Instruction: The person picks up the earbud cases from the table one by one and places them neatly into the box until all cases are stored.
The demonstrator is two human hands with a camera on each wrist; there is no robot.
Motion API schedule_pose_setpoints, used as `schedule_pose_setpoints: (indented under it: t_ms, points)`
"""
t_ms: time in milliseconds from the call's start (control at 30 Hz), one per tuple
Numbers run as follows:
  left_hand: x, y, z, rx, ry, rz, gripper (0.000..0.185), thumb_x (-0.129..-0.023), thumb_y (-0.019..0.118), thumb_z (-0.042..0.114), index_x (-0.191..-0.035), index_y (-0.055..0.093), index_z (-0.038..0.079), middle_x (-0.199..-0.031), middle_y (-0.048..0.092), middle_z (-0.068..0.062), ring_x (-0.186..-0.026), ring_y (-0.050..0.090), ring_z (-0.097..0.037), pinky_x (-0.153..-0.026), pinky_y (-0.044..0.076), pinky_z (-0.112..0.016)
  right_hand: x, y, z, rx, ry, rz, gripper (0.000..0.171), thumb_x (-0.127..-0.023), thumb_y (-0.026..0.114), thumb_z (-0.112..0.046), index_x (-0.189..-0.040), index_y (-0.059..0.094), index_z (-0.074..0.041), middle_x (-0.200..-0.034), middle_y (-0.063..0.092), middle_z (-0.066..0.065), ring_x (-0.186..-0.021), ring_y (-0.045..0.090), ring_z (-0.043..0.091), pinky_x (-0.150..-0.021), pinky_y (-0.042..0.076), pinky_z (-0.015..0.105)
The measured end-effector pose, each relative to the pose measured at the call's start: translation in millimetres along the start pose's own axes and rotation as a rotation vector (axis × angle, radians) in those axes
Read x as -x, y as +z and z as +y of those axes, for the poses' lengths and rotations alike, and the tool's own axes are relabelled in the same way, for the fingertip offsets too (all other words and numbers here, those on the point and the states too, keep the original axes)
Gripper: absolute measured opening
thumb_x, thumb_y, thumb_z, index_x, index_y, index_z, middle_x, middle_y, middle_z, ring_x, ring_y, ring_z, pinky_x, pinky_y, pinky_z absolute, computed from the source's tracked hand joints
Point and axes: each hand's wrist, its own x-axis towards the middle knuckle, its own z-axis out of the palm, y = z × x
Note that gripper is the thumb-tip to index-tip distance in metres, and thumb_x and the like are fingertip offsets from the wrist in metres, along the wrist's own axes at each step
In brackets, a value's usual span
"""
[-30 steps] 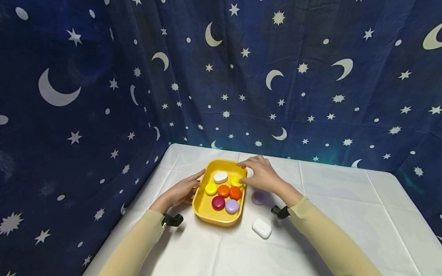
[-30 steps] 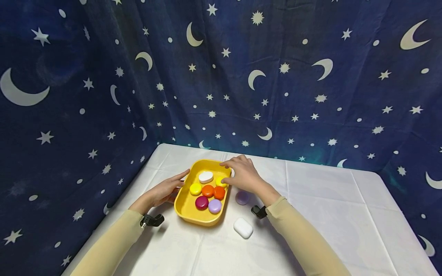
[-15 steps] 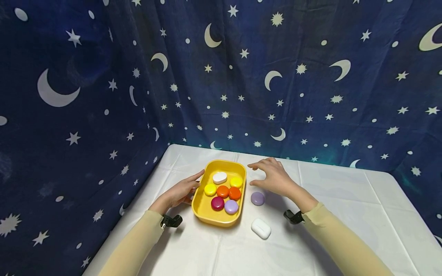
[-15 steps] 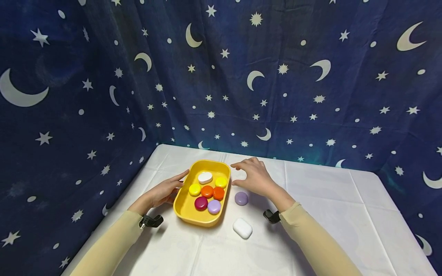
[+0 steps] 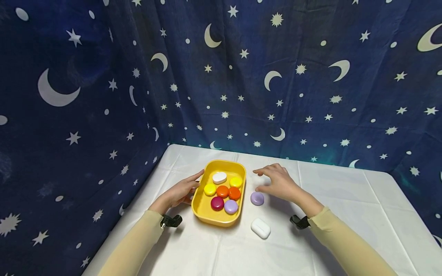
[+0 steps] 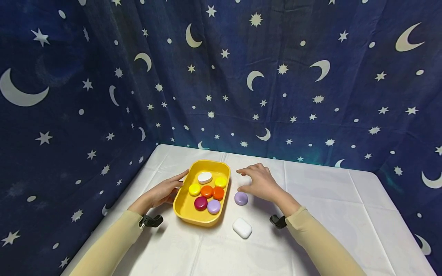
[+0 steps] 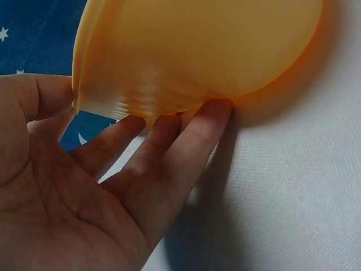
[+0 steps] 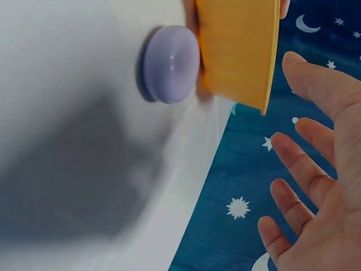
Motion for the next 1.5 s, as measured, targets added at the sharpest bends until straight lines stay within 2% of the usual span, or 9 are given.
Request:
schedule_pose_setpoints:
  t_ms: [333,500,667,1033,1267,1500]
  points:
    - [-0.7,-1.8,-0.2,-0.003,0.003,-0.012,0.062,-0.104,0.049,0.024,-0.161,0.031,0.041,-0.143,0.055,-0.015,-0.1,0.066,-0.028,-0.074,0.06,-0.046,8.8,14.7,12.7,-0.002,0.004,-0.046,0.064,-0.079,0.086,-0.043,-0.136,0.067,-0.022,-0.118,0.068,-0.002,-0.119,0.048,0.027,-0.1,0.035,0.052]
    - [0.4,-2.0,0.4,0.008,0.002,-0.018,0.063,-0.104,0.049,0.023,-0.161,0.031,0.041,-0.146,0.053,-0.016,-0.104,0.066,-0.028,-0.076,0.06,-0.048,12.0,19.7,16.1,-0.002,0.008,-0.063,0.062,-0.08,0.085,-0.042,-0.135,0.067,-0.021,-0.117,0.068,-0.001,-0.117,0.048,0.026,-0.1,0.036,0.052]
    - [0.8,-1.7,0.8,0.007,-0.004,-0.012,0.062,-0.104,0.048,0.023,-0.161,0.03,0.041,-0.143,0.056,-0.017,-0.102,0.067,-0.028,-0.075,0.06,-0.047,14.8,22.0,16.0,-0.008,0.003,-0.085,0.063,-0.079,0.086,-0.041,-0.136,0.067,-0.02,-0.117,0.069,0.0,-0.115,0.049,0.025,-0.099,0.036,0.052]
    - [0.6,-1.1,0.9,0.002,0.002,-0.012,0.062,-0.104,0.049,0.024,-0.161,0.031,0.041,-0.147,0.053,-0.016,-0.107,0.066,-0.028,-0.077,0.06,-0.047,18.6,35.6,24.6,-0.028,-0.002,-0.13,0.065,-0.074,0.09,-0.043,-0.131,0.07,-0.017,-0.105,0.066,-0.007,-0.103,0.05,0.02,-0.089,0.039,0.046]
    - [0.4,-1.1,0.9,0.004,0.001,-0.02,0.062,-0.104,0.049,0.025,-0.161,0.03,0.041,-0.148,0.052,-0.016,-0.107,0.066,-0.028,-0.077,0.06,-0.046,19.7,41.4,25.3,-0.06,0.047,-0.159,0.061,-0.074,0.09,-0.042,-0.128,0.071,-0.02,-0.106,0.064,-0.009,-0.106,0.049,0.02,-0.095,0.037,0.048]
    - [0.6,-1.3,0.8,0.01,0.012,-0.041,0.063,-0.104,0.049,0.024,-0.162,0.027,0.039,-0.149,0.051,-0.019,-0.112,0.065,-0.029,-0.079,0.06,-0.047,19.6,44.1,27.3,-0.065,0.027,-0.153,0.061,-0.074,0.09,-0.043,-0.127,0.071,-0.02,-0.108,0.066,-0.008,-0.106,0.05,0.021,-0.094,0.038,0.05]
